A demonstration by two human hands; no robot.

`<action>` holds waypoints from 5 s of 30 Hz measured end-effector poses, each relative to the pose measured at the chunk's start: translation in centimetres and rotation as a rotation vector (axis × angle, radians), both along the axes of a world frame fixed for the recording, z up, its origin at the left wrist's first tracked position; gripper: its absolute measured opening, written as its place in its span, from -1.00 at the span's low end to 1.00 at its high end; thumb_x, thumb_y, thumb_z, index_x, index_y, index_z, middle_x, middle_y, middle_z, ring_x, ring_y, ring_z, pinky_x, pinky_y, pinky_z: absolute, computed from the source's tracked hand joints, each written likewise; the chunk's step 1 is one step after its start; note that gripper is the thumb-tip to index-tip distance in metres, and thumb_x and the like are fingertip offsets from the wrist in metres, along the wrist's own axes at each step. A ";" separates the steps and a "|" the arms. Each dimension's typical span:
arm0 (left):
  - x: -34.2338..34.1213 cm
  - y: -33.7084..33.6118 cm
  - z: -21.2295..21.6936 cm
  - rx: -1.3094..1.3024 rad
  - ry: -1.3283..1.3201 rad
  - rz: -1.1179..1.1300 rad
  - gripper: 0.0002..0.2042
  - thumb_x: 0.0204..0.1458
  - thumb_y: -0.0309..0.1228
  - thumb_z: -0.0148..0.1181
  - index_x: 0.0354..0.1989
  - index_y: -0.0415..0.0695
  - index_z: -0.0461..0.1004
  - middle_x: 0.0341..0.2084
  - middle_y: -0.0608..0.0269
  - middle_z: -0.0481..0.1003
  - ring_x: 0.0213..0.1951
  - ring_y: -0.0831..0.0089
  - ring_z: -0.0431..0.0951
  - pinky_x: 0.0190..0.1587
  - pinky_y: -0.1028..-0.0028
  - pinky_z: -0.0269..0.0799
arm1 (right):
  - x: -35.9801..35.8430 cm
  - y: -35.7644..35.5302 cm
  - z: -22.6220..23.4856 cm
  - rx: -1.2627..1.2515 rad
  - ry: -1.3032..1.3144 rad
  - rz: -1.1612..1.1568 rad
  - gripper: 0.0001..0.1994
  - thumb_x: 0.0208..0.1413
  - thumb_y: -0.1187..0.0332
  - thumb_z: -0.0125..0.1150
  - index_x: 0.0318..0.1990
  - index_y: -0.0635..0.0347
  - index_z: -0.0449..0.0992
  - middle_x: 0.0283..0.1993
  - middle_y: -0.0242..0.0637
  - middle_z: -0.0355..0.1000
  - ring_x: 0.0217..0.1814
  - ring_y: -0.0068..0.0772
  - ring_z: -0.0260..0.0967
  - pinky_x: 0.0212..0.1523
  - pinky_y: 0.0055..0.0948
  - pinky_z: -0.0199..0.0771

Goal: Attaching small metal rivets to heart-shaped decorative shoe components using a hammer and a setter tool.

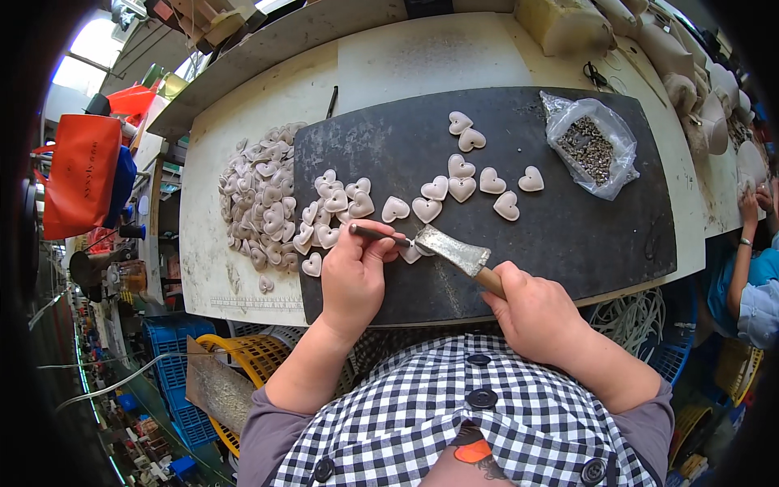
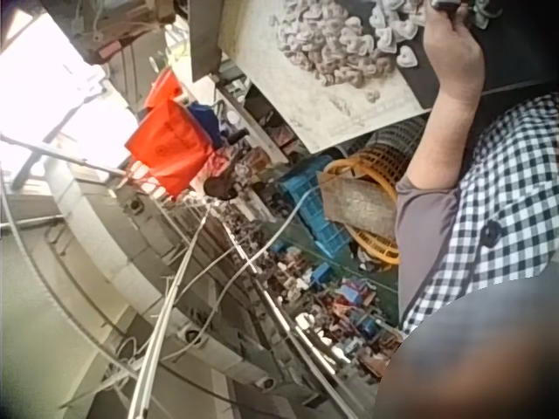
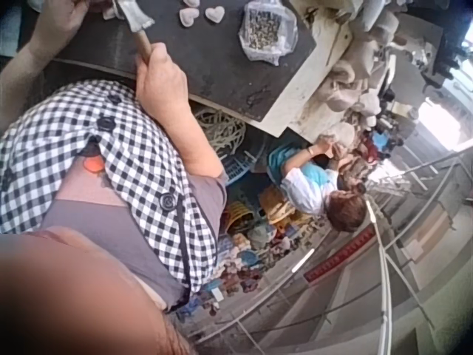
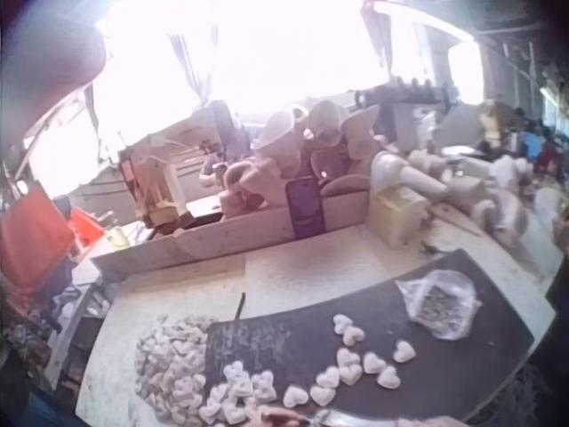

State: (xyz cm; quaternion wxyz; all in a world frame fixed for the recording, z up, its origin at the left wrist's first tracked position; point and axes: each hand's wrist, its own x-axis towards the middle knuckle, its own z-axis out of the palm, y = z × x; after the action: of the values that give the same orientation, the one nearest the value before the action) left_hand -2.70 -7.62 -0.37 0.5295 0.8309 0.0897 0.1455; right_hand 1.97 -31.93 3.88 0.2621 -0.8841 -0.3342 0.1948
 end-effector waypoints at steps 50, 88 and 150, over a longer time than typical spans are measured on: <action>-0.3 -1.3 -0.1 0.567 -0.149 -0.004 -0.92 0.10 -0.53 0.14 -0.29 -0.18 0.37 -0.49 0.14 0.49 -0.45 0.17 0.53 -0.39 0.29 0.43 | 0.4 -0.2 1.4 0.350 -0.039 -0.040 -0.76 0.20 0.44 0.16 -0.02 0.32 0.36 -0.36 -0.09 0.47 -0.39 -0.03 0.48 -0.32 -0.26 0.46; 2.1 3.2 3.7 -0.030 0.053 0.007 -0.82 0.17 -0.43 0.22 -0.13 -0.19 0.40 -0.33 0.37 0.41 -0.30 0.63 0.41 -0.17 0.56 0.40 | 2.7 2.5 1.1 0.193 -0.012 -0.082 -0.84 0.21 0.35 0.14 -0.17 0.20 0.36 -0.43 -0.04 0.47 -0.35 0.11 0.47 -0.38 -0.07 0.42; 3.6 1.5 -0.3 0.608 -0.157 0.011 -0.91 0.07 -0.50 0.16 -0.31 -0.14 0.37 -0.49 0.13 0.51 -0.43 0.12 0.55 -0.38 0.23 0.44 | 3.4 3.7 2.9 0.336 -0.119 -0.069 -0.77 0.19 0.38 0.18 -0.12 0.26 0.29 -0.43 0.01 0.45 -0.38 0.16 0.46 -0.40 -0.08 0.42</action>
State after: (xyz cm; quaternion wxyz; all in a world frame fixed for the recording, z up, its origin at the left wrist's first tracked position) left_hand 0.90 -6.17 -0.62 0.2613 0.9369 0.0054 0.2323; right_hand 5.40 -28.23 6.82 0.3926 -0.8487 -0.3466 0.0746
